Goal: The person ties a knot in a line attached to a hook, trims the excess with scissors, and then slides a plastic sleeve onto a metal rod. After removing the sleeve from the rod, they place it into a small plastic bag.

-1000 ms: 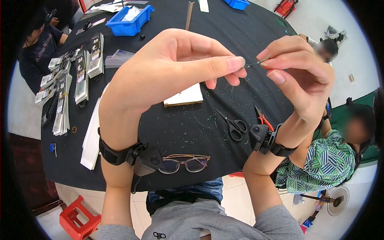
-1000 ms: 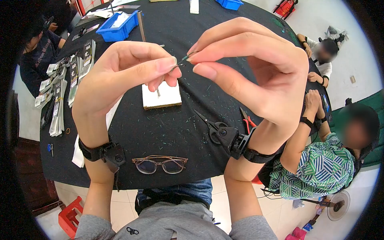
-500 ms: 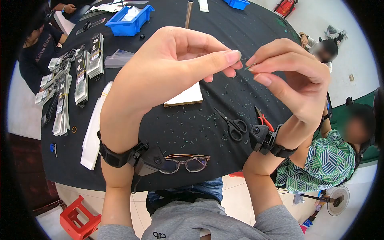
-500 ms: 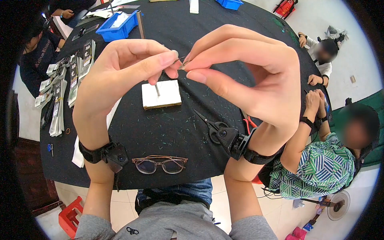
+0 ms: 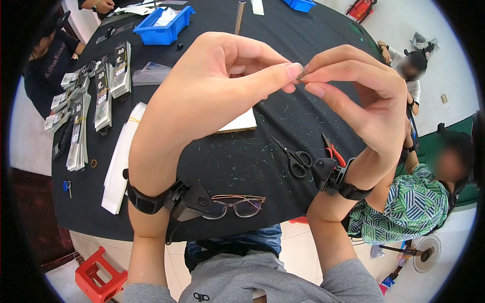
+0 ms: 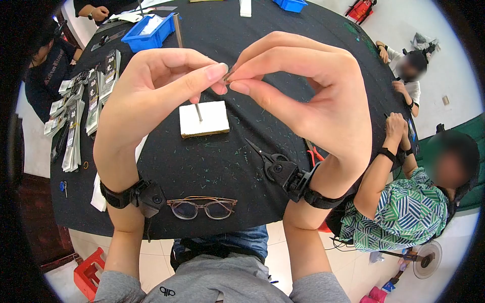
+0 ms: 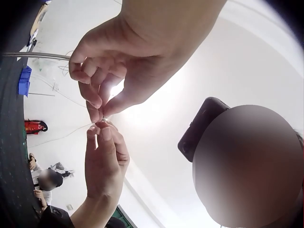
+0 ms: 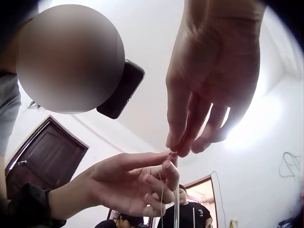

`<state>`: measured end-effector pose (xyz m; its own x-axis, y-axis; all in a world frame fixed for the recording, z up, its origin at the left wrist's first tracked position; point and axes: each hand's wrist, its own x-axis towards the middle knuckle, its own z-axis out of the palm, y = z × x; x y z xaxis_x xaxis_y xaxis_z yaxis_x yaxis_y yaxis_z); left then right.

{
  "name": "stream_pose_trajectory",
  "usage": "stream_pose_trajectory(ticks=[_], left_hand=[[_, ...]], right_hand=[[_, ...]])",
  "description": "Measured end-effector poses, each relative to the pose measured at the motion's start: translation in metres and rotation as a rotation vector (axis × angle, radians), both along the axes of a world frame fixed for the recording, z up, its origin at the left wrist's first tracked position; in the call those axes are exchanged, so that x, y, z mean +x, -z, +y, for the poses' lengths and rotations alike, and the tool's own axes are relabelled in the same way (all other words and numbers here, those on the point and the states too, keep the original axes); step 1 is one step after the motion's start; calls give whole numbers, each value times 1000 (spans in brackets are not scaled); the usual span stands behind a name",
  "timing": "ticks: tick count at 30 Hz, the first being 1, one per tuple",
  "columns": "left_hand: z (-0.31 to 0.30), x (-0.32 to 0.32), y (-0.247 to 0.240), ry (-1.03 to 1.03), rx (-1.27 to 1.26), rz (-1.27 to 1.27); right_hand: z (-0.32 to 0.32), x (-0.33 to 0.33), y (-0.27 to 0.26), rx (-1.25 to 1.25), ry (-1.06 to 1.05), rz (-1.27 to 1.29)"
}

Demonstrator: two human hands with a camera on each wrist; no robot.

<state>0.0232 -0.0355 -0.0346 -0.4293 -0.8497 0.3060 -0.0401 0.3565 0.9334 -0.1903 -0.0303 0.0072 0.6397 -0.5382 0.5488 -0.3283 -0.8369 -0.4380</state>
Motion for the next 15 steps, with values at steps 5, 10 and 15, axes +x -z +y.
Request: stream_pose_trajectory(ticks=[5, 10, 15], left_hand=[[-1, 0, 3, 11, -72, 15], [0, 0, 0, -3, -69, 19], [2, -2, -1, -14, -41, 45]], right_hand=[[-2, 0, 1, 10, -1, -2], [-2, 0, 1, 19, -14, -18], [-3, 1, 1, 38, -50, -68]])
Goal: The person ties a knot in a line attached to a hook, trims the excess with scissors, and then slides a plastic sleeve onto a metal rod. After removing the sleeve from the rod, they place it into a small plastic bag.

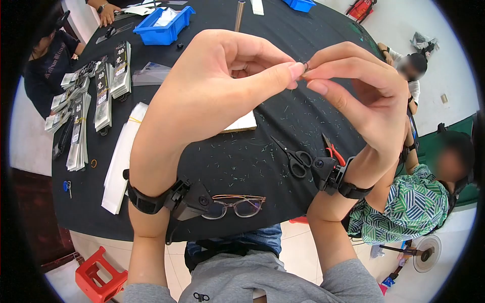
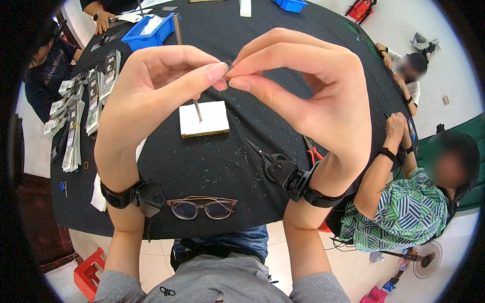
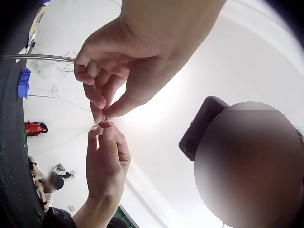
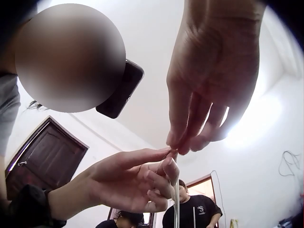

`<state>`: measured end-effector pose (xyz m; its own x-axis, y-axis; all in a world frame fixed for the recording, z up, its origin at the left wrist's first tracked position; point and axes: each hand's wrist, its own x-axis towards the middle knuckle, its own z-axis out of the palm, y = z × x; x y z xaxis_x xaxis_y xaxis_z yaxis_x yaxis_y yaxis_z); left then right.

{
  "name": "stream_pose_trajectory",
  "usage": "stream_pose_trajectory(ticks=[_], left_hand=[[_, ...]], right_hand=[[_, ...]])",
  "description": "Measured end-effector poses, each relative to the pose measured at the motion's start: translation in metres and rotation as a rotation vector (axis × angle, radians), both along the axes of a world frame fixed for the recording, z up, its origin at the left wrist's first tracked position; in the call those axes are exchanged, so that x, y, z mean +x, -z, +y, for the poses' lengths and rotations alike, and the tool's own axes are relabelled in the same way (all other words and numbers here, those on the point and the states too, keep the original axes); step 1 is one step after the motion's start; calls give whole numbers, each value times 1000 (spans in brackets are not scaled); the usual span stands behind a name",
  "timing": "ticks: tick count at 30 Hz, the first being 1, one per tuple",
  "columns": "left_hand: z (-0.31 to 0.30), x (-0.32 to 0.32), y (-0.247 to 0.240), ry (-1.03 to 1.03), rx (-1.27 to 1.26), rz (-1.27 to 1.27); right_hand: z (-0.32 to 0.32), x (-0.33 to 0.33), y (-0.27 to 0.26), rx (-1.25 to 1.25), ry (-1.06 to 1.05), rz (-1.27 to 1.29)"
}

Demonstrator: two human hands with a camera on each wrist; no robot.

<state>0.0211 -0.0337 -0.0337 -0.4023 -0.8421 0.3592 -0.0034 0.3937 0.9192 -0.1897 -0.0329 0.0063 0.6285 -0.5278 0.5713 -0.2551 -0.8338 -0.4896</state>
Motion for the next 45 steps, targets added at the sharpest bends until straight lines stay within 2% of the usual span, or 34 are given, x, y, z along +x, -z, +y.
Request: stream_pose_trajectory(ticks=[10, 15, 22, 30, 39, 45], left_hand=[[1, -1, 0, 7, -23, 12], [2, 0, -2, 6, -28, 5], [1, 0, -1, 19, -45, -15], [-1, -1, 0, 16, -8, -14], [1, -1, -2, 39, 13, 22], [0, -1, -1, 57, 18, 20]], right_hand=[[-6, -2, 3, -9, -76, -24], [-6, -3, 8, 139, -75, -170], [-8, -4, 11, 191, -26, -82], [-15, -7, 8, 49, -109, -67], [-14, -4, 5, -81, -112, -71], [-12, -4, 4, -84, -95, -86]])
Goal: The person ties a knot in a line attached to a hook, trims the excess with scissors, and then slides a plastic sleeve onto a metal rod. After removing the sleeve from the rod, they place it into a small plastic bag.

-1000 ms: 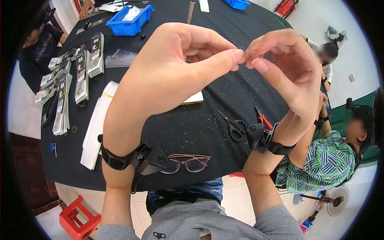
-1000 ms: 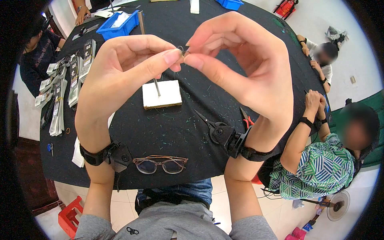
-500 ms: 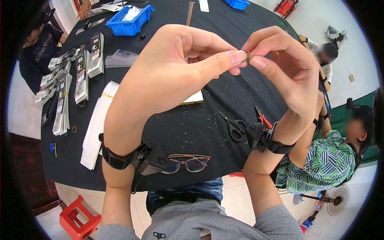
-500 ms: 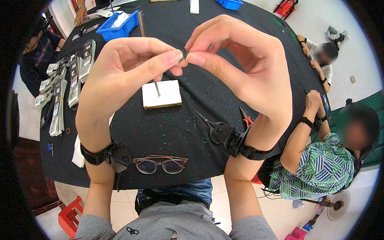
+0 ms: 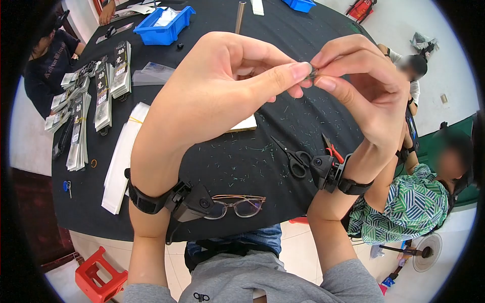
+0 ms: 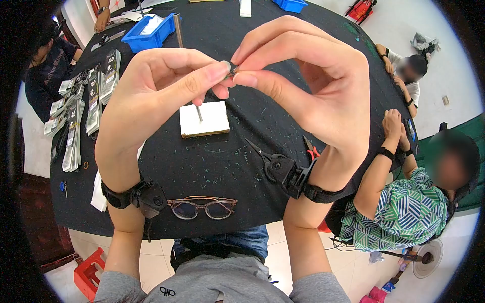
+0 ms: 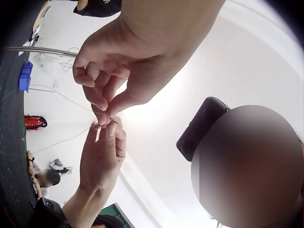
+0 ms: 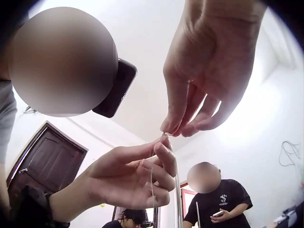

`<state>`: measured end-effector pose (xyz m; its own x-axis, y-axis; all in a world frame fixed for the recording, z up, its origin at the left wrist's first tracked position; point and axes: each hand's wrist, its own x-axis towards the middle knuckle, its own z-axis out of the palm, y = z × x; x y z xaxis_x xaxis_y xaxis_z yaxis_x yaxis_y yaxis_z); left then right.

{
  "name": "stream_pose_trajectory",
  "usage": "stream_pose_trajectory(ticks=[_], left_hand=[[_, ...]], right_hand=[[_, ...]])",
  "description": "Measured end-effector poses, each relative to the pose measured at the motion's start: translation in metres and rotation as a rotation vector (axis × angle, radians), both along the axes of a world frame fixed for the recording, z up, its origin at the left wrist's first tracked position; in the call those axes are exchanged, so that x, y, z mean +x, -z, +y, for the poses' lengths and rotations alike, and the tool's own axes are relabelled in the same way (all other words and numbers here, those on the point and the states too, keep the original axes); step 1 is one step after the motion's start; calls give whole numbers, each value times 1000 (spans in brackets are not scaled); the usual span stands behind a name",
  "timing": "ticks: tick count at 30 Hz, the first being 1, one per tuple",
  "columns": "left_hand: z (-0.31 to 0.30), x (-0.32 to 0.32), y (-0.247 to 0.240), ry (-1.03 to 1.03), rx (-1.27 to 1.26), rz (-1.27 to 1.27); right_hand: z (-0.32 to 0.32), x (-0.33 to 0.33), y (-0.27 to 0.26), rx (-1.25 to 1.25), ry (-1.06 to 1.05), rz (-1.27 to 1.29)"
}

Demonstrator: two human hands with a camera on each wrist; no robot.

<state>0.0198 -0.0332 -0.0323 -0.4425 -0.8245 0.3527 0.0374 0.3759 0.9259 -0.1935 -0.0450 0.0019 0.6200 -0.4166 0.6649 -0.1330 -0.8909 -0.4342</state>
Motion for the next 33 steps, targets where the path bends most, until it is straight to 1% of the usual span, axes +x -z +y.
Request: stream_pose_trajectory(ticks=[7, 9, 11, 14, 18, 22, 25, 27, 33], left_hand=[[2, 0, -2, 36, 7, 3], [2, 0, -3, 50, 18, 6], [1, 1, -3, 72, 30, 48], [1, 3, -4, 108, 36, 41], [1, 2, -2, 99, 6, 25], [2, 2, -3, 93, 41, 15], [2, 2, -3, 93, 39, 14], [2, 3, -3, 94, 34, 10], [1, 2, -3, 94, 15, 8]], right_hand=[[3, 1, 0, 35, -8, 8], [3, 1, 1, 76, -5, -22], [2, 1, 1, 63, -11, -23], [2, 0, 1, 52, -20, -22], [2, -1, 1, 60, -33, -11], [2, 0, 0, 70, -24, -7], [1, -1, -1, 8, -57, 5], [2, -1, -1, 70, -55, 4], [3, -2, -1, 71, -55, 2]])
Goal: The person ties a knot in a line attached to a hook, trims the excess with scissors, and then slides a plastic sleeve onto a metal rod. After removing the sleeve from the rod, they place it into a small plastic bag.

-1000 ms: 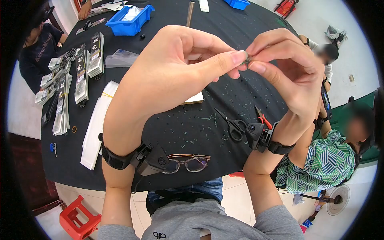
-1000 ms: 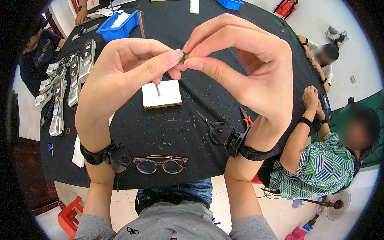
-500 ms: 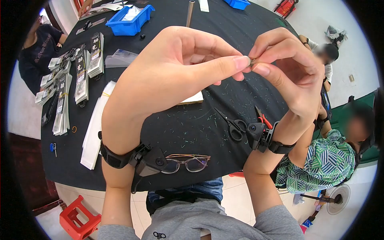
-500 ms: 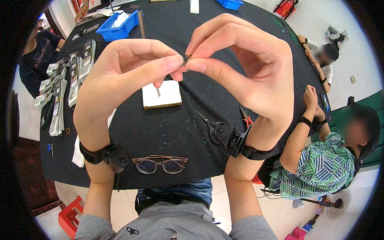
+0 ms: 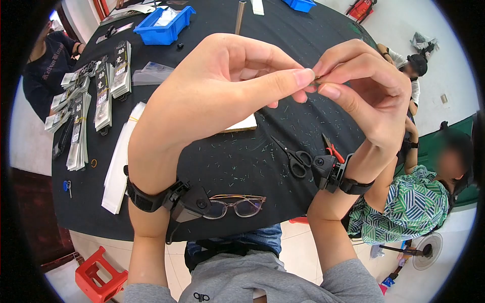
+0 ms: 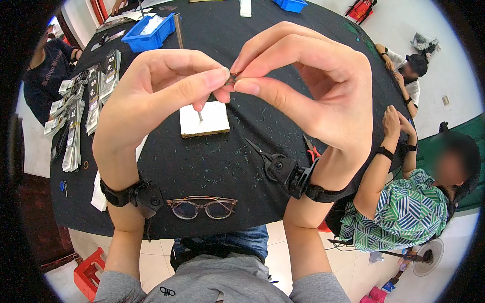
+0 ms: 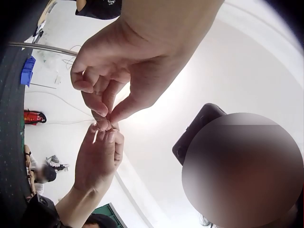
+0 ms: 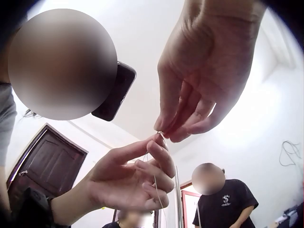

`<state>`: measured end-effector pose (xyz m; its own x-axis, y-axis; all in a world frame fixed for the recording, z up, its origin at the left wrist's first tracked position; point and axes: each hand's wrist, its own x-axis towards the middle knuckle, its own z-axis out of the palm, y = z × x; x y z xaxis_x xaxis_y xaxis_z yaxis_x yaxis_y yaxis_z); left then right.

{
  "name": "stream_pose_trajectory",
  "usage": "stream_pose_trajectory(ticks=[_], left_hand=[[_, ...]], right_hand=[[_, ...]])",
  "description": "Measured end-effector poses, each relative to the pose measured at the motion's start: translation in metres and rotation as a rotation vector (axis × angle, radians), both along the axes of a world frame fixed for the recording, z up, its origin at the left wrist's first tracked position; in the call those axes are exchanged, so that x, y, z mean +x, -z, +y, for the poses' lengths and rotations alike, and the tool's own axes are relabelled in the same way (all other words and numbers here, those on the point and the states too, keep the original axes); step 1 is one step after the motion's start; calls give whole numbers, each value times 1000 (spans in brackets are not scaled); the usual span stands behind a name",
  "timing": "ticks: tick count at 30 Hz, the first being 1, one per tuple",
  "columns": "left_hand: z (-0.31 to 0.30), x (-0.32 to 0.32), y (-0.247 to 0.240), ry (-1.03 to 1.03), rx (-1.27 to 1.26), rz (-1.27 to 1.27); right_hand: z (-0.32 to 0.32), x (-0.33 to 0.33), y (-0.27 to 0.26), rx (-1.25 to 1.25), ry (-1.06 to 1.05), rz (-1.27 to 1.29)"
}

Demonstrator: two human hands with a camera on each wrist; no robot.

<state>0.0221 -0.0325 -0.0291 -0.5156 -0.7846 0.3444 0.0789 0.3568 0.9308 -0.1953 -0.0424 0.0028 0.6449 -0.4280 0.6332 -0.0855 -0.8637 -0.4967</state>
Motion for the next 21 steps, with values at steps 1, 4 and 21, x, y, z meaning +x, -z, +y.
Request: stream_pose_trajectory(ticks=[1, 4, 21], left_hand=[[0, 0, -1, 8, 25, 7], [-1, 1, -1, 26, 37, 15], [-4, 1, 3, 47, 9, 20]], right_hand=[[0, 0, 0, 0, 0, 0], [-1, -2, 0, -2, -17, -1], [1, -2, -2, 3, -19, 6]])
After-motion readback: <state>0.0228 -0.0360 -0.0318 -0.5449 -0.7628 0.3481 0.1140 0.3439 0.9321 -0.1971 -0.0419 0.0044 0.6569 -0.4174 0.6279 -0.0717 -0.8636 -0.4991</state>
